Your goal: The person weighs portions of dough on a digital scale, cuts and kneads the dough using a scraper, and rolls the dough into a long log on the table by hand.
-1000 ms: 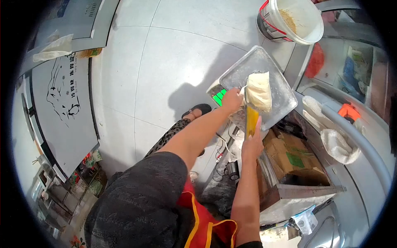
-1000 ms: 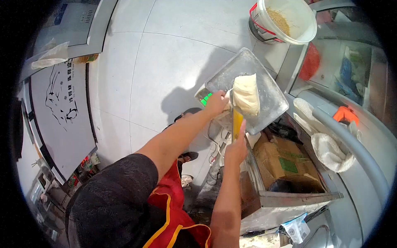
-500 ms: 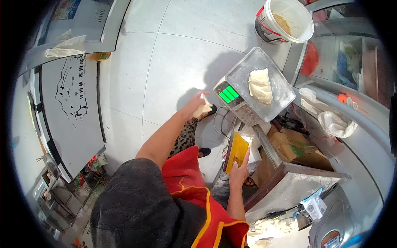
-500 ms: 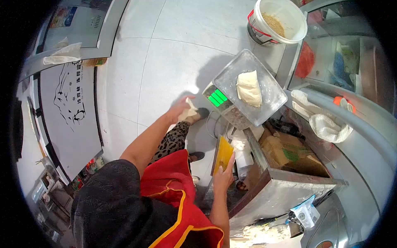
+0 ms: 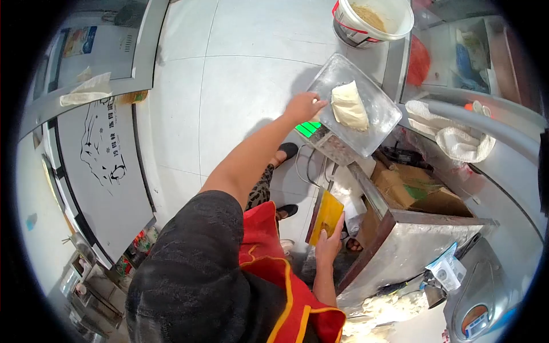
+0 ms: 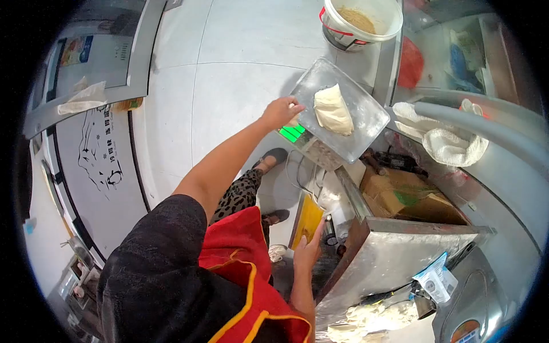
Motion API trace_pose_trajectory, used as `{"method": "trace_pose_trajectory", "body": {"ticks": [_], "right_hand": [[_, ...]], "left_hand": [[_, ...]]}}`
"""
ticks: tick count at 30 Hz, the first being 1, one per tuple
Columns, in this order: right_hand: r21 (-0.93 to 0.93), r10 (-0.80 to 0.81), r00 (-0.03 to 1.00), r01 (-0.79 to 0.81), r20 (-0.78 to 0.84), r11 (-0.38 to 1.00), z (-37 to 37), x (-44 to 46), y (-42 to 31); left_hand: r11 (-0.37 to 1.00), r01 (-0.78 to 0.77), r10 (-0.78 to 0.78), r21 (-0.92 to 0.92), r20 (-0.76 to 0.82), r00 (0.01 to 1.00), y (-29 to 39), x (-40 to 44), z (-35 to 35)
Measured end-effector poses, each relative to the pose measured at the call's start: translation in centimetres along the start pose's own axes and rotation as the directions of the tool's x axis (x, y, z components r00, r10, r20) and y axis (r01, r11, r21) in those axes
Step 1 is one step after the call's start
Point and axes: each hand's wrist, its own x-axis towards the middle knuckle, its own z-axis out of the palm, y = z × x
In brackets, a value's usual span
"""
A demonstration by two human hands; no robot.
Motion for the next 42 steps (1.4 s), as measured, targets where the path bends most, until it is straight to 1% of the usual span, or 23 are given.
{"method": "trace_pose_trajectory", "body": {"ticks": [1, 4, 5, 7, 8, 10, 13, 15, 16, 17, 19, 20, 22, 23, 25, 26, 29, 31, 34, 37, 39, 40, 42], "right_hand": [[0.018, 0.027, 1.000, -0.028, 0.010, 0.999, -0.1, 0.0, 0.1], [0.069, 0.065, 0.998, -0.066, 0.010, 0.995, -0.1, 0.3, -0.1], [0.084, 0.071, 0.997, -0.071, 0.005, 0.994, -0.1, 0.4, -0.2], [0.124, 0.108, 0.994, -0.107, 0.006, 0.986, -0.3, 0.7, -1.1], [0.145, 0.126, 0.992, -0.126, 0.008, 0.981, -0.4, 0.9, -1.5], [0.231, 0.089, 0.996, -0.080, -0.028, 0.970, -0.2, 1.9, -1.7], [0.278, 0.039, 0.991, -0.002, -0.131, 0.961, -0.5, 3.9, -3.6], [0.263, 0.015, 0.977, 0.043, -0.213, 0.964, -0.8, 6.1, -5.6], [0.248, 0.007, 0.967, 0.058, -0.253, 0.967, -0.8, 7.4, -6.4], [0.234, -0.001, 0.956, 0.073, -0.293, 0.969, -0.8, 8.8, -7.3], [0.179, -0.025, 0.953, 0.083, -0.301, 0.980, -0.8, 11.4, -8.8], [0.151, -0.039, 0.952, 0.089, -0.305, 0.985, -0.8, 12.7, -9.4], [0.091, -0.209, 0.906, 0.259, -0.367, 0.962, -0.4, 15.0, -10.2], [0.058, -0.294, 0.872, 0.342, -0.392, 0.938, -0.1, 16.1, -10.5], [0.011, -0.319, 0.881, 0.344, -0.349, 0.939, 0.5, 17.9, -10.6], [-0.013, -0.331, 0.885, 0.347, -0.327, 0.938, 0.7, 18.6, -10.6], [-0.082, -0.238, 0.941, 0.225, -0.239, 0.971, 1.1, 19.6, -11.2], [-0.140, -0.270, 0.935, 0.242, -0.231, 0.960, 1.7, 20.5, -11.4], [-0.217, -0.287, 0.935, 0.241, -0.208, 0.946, 1.6, 21.5, -11.8], [-0.259, -0.248, 0.953, 0.199, -0.172, 0.945, 1.5, 22.6, -12.6], [-0.235, -0.235, 0.958, 0.192, -0.167, 0.953, 1.2, 22.6, -13.1], [-0.202, -0.242, 0.954, 0.205, -0.176, 0.958, 0.8, 22.3, -13.4], [-0.138, -0.270, 0.935, 0.243, -0.229, 0.960, 0.2, 21.4, -13.4]], "left_hand": [[0.989, 0.069, -0.069, -0.132, 0.005, 0.998, 0.0, 0.1, 1.2], [0.878, 0.268, -0.227, -0.397, 0.146, 0.963, 0.4, 0.8, 3.7], [0.763, 0.371, -0.294, -0.529, 0.227, 0.928, 0.8, 1.2, 4.5], [0.445, 0.553, -0.374, -0.705, 0.415, 0.830, 4.0, 1.4, 4.0], [0.400, 0.536, -0.323, -0.743, 0.433, 0.841, 3.7, 2.1, 5.1], [0.302, 0.504, -0.215, -0.809, 0.457, 0.863, 2.9, 3.8, 7.4], [0.472, 0.447, -0.283, -0.760, 0.350, 0.893, 4.3, 4.6, 9.6], [0.796, 0.199, -0.187, -0.571, 0.081, 0.979, 3.2, 4.7, 11.2], [0.906, 0.072, -0.097, -0.417, -0.039, 0.995, 2.5, 4.7, 12.0], [0.920, 0.038, -0.074, -0.390, -0.079, 0.994, 2.4, 4.7, 12.1], [0.943, -0.029, -0.024, -0.333, -0.153, 0.988, 2.5, 4.4, 12.0], [0.950, -0.028, -0.031, -0.312, -0.181, 0.983, 2.5, 4.4, 12.1], [0.963, -0.025, -0.042, -0.269, -0.241, 0.970, 2.4, 4.4, 12.3], [0.957, -0.005, -0.062, -0.291, -0.220, 0.973, 2.4, 4.5, 12.4], [0.942, 0.040, -0.105, -0.334, -0.178, 0.978, 2.3, 4.6, 12.2], [0.945, 0.027, -0.095, -0.325, -0.194, 0.976, 2.3, 4.6, 12.2], [0.960, 0.014, -0.076, -0.280, -0.213, 0.974, 2.2, 4.8, 12.1], [0.974, 0.031, -0.074, -0.226, -0.188, 0.979, 2.2, 4.7, 11.9], [0.979, 0.078, -0.087, -0.190, -0.039, 0.995, 1.8, 4.5, 11.0], [0.994, -0.066, 0.066, -0.083, -0.008, 0.998, 0.6, 2.0, 9.6], [0.977, 0.145, -0.101, -0.156, 0.260, 0.960, 1.9, -1.6, 5.6], [0.988, -0.016, 0.040, -0.153, 0.156, 0.987, -1.8, -3.5, 6.8], [0.920, 0.212, -0.171, -0.329, 0.148, 0.974, -2.6, -6.2, 4.8]]}}
